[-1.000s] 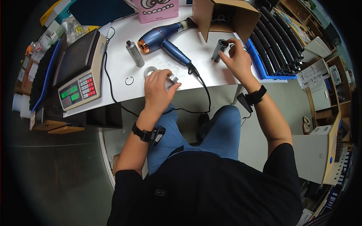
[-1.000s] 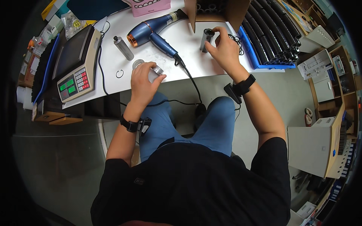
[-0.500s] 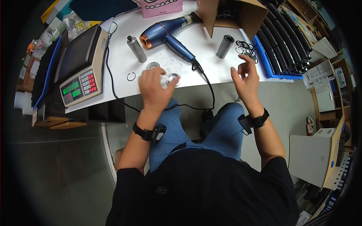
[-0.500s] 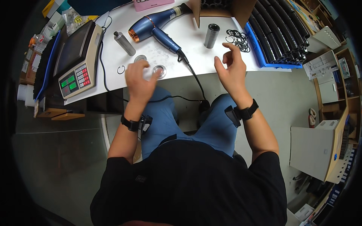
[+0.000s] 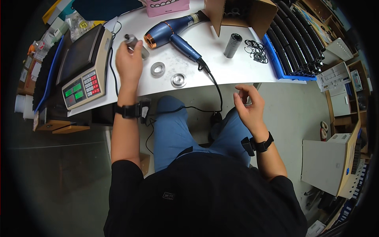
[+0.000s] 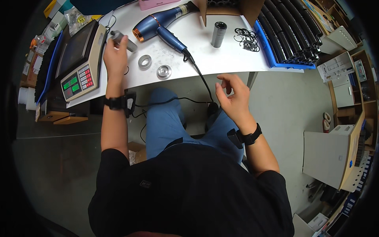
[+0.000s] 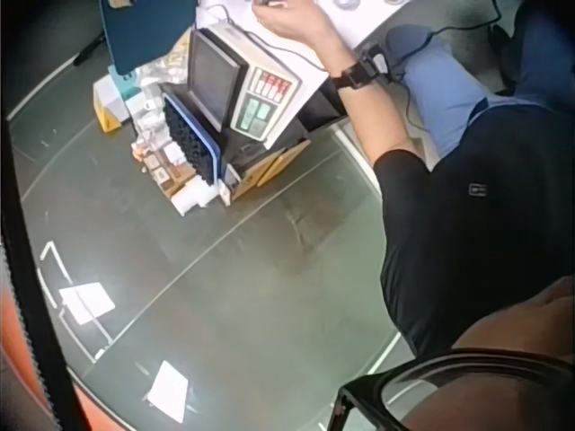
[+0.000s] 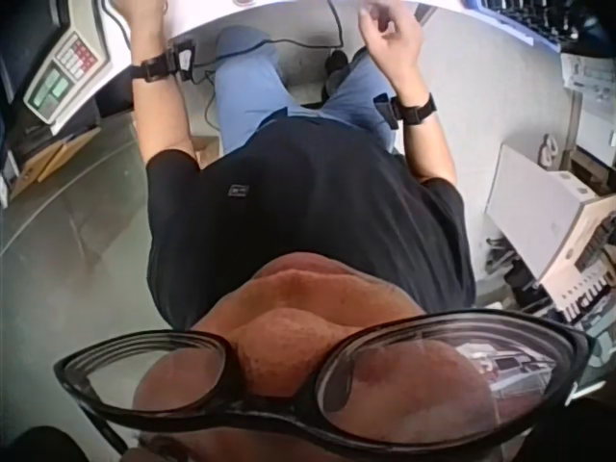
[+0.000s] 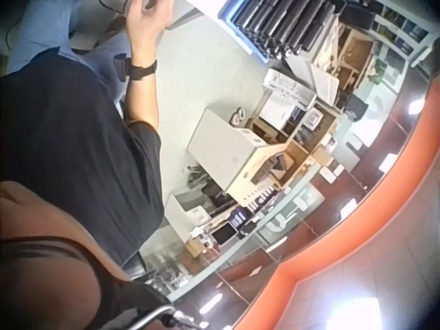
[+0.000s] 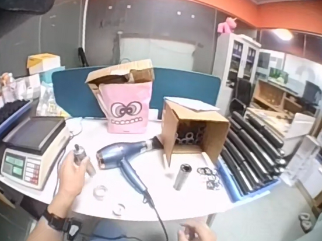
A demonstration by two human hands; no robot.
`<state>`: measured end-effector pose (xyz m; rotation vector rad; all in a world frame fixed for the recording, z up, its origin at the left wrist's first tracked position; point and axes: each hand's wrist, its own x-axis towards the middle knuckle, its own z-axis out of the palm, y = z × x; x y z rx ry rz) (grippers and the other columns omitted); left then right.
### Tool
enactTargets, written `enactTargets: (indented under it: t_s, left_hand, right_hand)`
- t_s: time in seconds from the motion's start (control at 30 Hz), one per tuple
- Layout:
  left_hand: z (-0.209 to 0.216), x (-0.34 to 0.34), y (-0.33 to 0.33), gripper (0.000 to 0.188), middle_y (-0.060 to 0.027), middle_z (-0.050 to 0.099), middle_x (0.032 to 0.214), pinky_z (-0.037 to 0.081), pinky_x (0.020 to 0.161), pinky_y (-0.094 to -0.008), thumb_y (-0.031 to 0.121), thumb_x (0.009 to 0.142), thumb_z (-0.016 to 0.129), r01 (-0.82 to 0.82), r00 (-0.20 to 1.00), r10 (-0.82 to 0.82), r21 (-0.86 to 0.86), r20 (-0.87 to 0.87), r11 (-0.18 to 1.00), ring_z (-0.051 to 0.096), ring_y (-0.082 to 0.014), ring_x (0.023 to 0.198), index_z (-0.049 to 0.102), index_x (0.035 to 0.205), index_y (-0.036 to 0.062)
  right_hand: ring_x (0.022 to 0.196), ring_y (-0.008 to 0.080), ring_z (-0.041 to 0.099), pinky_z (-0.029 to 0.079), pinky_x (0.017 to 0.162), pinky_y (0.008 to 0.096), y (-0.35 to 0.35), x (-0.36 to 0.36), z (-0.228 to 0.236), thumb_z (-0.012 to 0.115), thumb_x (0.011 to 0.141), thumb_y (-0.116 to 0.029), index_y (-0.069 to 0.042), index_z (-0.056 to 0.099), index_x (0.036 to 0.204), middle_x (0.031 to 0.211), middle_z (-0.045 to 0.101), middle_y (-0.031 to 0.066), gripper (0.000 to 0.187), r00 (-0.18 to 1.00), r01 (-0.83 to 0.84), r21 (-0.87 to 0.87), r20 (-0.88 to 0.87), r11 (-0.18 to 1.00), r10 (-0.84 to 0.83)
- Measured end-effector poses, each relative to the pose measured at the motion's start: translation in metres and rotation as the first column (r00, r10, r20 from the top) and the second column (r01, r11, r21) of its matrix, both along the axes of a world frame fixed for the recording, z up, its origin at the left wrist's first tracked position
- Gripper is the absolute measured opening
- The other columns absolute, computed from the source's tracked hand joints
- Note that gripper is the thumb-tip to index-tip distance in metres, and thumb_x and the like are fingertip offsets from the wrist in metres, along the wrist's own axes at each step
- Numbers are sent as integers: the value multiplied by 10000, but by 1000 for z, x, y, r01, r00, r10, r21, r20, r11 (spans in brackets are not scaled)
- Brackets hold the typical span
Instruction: Assembling and inspecting components of a hair dryer at a workstation.
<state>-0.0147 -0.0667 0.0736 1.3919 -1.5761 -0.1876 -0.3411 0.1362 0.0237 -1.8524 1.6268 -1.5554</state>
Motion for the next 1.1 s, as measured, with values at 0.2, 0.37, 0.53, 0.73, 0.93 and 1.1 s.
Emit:
enactTargets:
  t_s: [0.2, 0.37, 0.53, 0.73, 0.93, 1.1]
  left_hand:
    - [0, -29, 51, 279, -13, 695, 1013, 486, 760, -248, 267, 1014, 742, 541, 752, -521, -73, -403, 838, 581, -62, 857, 688, 1113, 12]
    - [-22, -51, 64, 318, -98, 680, 857, 513, 714, -332, 259, 948, 797, 487, 850, -472, 6, -235, 874, 641, -193, 766, 667, 1041, -15]
    - [-32, -60, 70, 403, -105, 643, 795, 512, 669, -350, 321, 882, 852, 374, 926, -376, -54, -39, 926, 626, -211, 711, 657, 1004, -9]
    - [-37, -69, 81, 511, -85, 636, 812, 495, 621, -351, 362, 805, 913, 252, 967, -251, 39, -33, 967, 566, -187, 649, 646, 1050, 0]
    - [-12, -67, 118, 391, -81, 638, 914, 480, 714, -300, 222, 903, 823, 270, 958, -279, -124, -63, 955, 555, -153, 764, 642, 1156, -15]
    - [42, -46, 171, 145, -109, 644, 987, 471, 816, -283, 84, 1013, 612, 680, 521, -729, -299, -444, 669, 587, -153, 875, 659, 1092, -27]
  right_hand:
    - [710, 91, 533, 448, 656, 248, 6, -2, 3, 725, 920, -23, -4, 696, 1096, 808, 604, 17, 179, 999, -11, 51, 38, 999, 9]
    - [658, 124, 539, 451, 616, 270, 12, 4, 2, 731, 890, -26, -23, 709, 1088, 783, 610, 33, 199, 1000, -19, 11, 15, 1000, 19]
    - [636, 140, 550, 456, 591, 285, 22, 1, 0, 735, 873, -25, -38, 712, 1086, 773, 609, 40, 215, 1000, 2, -1, -25, 1000, -2]
    - [633, 141, 554, 460, 592, 286, 28, 2, -3, 735, 872, -23, -41, 709, 1084, 775, 610, 40, 214, 1000, 11, -4, -15, 1000, -11]
    - [637, 135, 556, 467, 600, 281, 37, -1, -7, 735, 876, -22, -33, 706, 1091, 777, 609, 40, 217, 1000, 18, 12, -2, 1000, -18]
    - [655, 116, 554, 470, 616, 271, 42, -2, -12, 726, 896, -17, -24, 707, 1098, 778, 610, 34, 202, 998, 33, 67, 45, 997, -37]
